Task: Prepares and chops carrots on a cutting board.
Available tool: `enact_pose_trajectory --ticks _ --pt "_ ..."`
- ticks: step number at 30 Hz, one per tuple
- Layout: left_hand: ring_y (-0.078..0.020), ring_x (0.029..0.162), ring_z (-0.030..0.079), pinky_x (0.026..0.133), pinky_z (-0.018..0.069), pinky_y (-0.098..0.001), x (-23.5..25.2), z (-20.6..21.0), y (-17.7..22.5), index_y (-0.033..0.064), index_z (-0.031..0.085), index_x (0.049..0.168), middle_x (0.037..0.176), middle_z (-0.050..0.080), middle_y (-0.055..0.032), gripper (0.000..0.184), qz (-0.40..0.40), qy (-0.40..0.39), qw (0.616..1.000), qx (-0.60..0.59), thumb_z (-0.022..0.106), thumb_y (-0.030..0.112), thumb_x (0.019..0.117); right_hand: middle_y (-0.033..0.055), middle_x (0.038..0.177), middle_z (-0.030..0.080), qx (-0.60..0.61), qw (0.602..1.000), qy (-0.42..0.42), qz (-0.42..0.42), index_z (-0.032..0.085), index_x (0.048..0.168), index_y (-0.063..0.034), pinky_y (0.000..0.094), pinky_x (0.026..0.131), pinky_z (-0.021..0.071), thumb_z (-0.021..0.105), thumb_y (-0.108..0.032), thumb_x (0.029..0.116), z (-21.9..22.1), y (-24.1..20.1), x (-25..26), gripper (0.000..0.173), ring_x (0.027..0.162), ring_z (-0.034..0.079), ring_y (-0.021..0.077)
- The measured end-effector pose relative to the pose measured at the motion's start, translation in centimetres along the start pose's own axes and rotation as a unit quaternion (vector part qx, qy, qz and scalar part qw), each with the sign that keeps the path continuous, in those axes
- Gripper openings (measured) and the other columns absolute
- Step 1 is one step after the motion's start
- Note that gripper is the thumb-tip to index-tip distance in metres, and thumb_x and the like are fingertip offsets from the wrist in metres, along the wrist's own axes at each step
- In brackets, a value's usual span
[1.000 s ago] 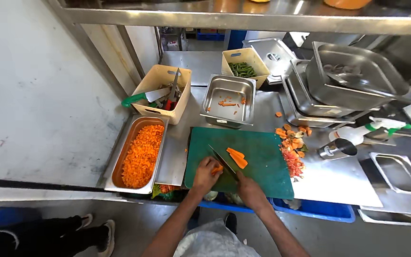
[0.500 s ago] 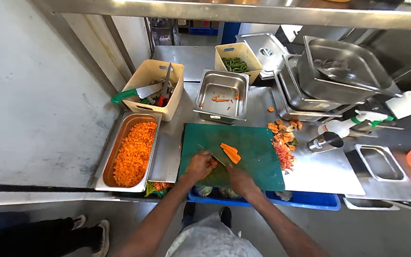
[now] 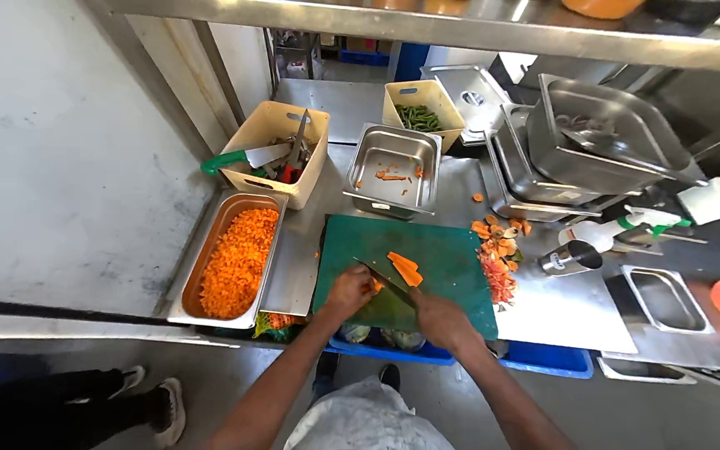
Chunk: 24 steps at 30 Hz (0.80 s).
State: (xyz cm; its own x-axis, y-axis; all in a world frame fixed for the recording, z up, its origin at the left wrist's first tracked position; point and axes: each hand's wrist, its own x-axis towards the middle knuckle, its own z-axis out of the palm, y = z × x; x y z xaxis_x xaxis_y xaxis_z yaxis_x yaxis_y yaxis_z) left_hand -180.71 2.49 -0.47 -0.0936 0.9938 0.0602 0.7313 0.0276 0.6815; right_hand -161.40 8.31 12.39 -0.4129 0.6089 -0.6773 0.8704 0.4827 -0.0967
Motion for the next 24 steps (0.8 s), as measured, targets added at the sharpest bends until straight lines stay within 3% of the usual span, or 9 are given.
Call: enact_pose_trajectory --ticks 3,8,12,16,20,24 --pt "-0.0208 0.113 0.065 0.102 0.0535 -0.0375 -0.2 0.3 -0.1 0.0069 0.076 0.091 0.114 0.070 -0.0074 0.015 0.009 0.008 1.000 -0.005 0.078 0.022 0.0898 0.0224 0.132 0.063 0.045 0.999 0.000 -0.010 0.037 0.154 -0.0163 0.0622 0.094 0.0531 0.049 -0.010 0.1024 2.6 -0.4 2.6 0.054 0.118 0.064 0.0425" --pt "-0.0205 0.111 0.065 0.102 0.0533 -0.0370 -0.6 0.5 -0.2 0.0076 0.076 0.090 0.110 0.071 -0.0068 0.015 0.012 0.025 1.000 -0.003 0.079 0.022 0.0897 0.0216 0.124 0.066 0.001 1.000 -0.001 -0.015 0.044 0.150 -0.0171 0.0616 0.091 0.0528 0.053 -0.015 0.1002 0.2 0.5 0.1 0.050 0.114 0.065 0.0423" --pt "-0.0205 0.113 0.065 0.102 0.0533 -0.0371 -0.9 1.0 -0.4 0.0070 0.076 0.090 0.111 0.072 -0.0070 0.014 0.027 0.044 0.999 -0.012 0.078 0.021 0.0901 0.0229 0.133 0.062 0.044 0.999 -0.009 -0.022 0.036 0.156 -0.0167 0.0638 0.096 0.0519 0.053 -0.012 0.1001 2.9 0.0 3.0 0.059 0.120 0.063 0.0429" --pt "-0.0193 0.112 0.066 0.103 0.0531 -0.0364 -1.1 1.0 -0.6 0.0086 0.077 0.092 0.110 0.071 -0.0057 0.014 0.023 0.046 0.999 -0.007 0.078 0.022 0.0905 0.0219 0.126 0.065 0.004 0.999 -0.013 -0.036 0.045 0.150 -0.0180 0.0635 0.092 0.0515 0.053 -0.016 0.1004 0.0 1.0 0.9 0.050 0.116 0.064 0.0427" --pt "-0.0190 0.114 0.066 0.104 0.0530 -0.0362 -1.7 1.7 -0.7 0.0083 0.077 0.092 0.113 0.072 -0.0055 0.013 0.029 0.080 0.996 -0.021 0.077 0.021 0.0921 0.0251 0.134 0.060 0.052 0.998 -0.025 -0.019 0.029 0.159 -0.0154 0.0640 0.096 0.0518 0.054 -0.009 0.0997 3.6 -0.3 3.1 0.065 0.120 0.063 0.0443" --pt "-0.0215 0.121 0.062 0.107 0.0517 -0.0383 -2.7 2.2 -1.0 0.0104 0.079 0.096 0.120 0.069 -0.0075 0.021 0.023 0.122 0.992 -0.025 0.079 0.030 0.0904 0.0244 0.128 0.062 0.056 0.998 -0.024 -0.020 0.029 0.156 -0.0145 0.0619 0.091 0.0543 0.057 -0.009 0.0975 4.1 -0.6 3.7 0.065 0.114 0.065 0.0432"
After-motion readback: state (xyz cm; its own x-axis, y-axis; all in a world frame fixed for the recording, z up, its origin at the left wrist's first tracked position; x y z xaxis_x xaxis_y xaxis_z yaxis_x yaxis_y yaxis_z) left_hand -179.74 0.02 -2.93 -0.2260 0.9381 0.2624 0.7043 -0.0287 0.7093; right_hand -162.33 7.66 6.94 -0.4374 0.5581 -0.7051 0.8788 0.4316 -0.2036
